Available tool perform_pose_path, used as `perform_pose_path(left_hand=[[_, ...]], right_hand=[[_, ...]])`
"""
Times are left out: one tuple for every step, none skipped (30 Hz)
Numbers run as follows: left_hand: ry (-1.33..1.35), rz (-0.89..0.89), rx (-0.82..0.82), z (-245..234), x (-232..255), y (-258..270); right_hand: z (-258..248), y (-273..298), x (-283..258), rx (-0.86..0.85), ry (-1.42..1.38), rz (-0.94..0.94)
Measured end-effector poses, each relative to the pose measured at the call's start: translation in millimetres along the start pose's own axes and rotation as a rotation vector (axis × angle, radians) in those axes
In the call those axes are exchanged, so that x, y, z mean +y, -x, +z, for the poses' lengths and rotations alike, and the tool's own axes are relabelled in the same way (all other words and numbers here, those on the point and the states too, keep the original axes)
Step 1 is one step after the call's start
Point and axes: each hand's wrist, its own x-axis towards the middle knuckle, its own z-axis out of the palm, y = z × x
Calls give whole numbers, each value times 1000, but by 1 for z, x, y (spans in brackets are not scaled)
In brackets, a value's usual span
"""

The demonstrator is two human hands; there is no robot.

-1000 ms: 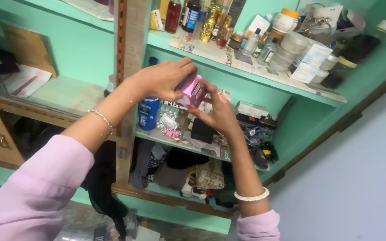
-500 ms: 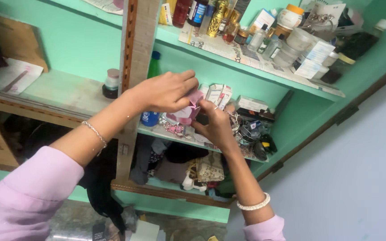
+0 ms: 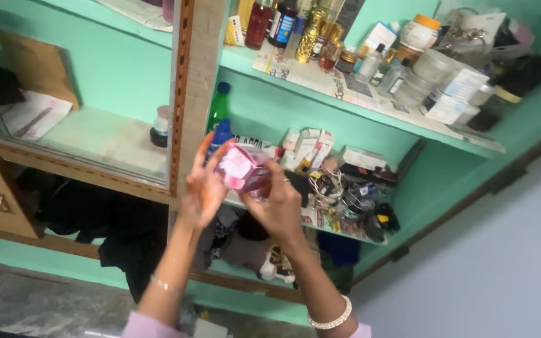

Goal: The person rearranges various items on glass-door shelves, including watches, perfume bottles, and boxes. They write on a small slip of paper with a pen, handle a pink cosmetic box, and remove a jar from it.

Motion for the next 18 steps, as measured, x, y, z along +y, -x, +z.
perform_pose_path(left_hand=[[9, 70, 64, -3, -8, 1], [-3, 76, 69, -4, -19, 0], [-442, 122, 105, -2, -34, 4], [-881, 157, 139, 0, -45, 7], [-896, 170, 162, 1, -51, 8], [-1043, 187, 244, 2, -57, 8], [-1195, 204, 317, 2, -59, 1], [-1214, 218, 331, 0, -62, -11], [-1081, 110, 323, -2, -68, -16], [-945, 5, 315, -7, -75, -20], [-953, 0, 326, -12, -80, -26], [-897, 12, 326, -19, -84, -32], [-836, 32, 331, -25, -92, -34], [-837, 35, 346, -32, -98, -33], [-846, -7, 297, -39, -99, -34], [-854, -49, 248, -44, -101, -35], [-861, -49, 254, -46, -105, -35], [-796, -55, 239, -48, -108, -35]], right_hand=[[1, -3, 10, -3, -13, -5], [2, -5, 22, 28, 61, -71], [5, -2, 33, 48, 131, -133], [9, 3, 42, 33, 113, -135], [14, 4, 51, 1, 121, -135], [18, 3, 60, -30, 129, -135], [19, -3, 70, -33, 108, -152], [16, -9, 82, -128, -25, -22], [11, -7, 96, -236, -150, 128], [9, -8, 111, -251, -163, 133], [7, -15, 124, -212, -357, 167], [4, -23, 136, -170, -550, 204], [-3, -32, 150, -184, -553, 201], [-10, -44, 162, -207, -538, 83], [-12, -58, 169, -221, -527, -40], [-11, -70, 173, -227, -536, -48], [-11, -77, 175, -390, -497, -64], [-11, -83, 177, -553, -457, -83]])
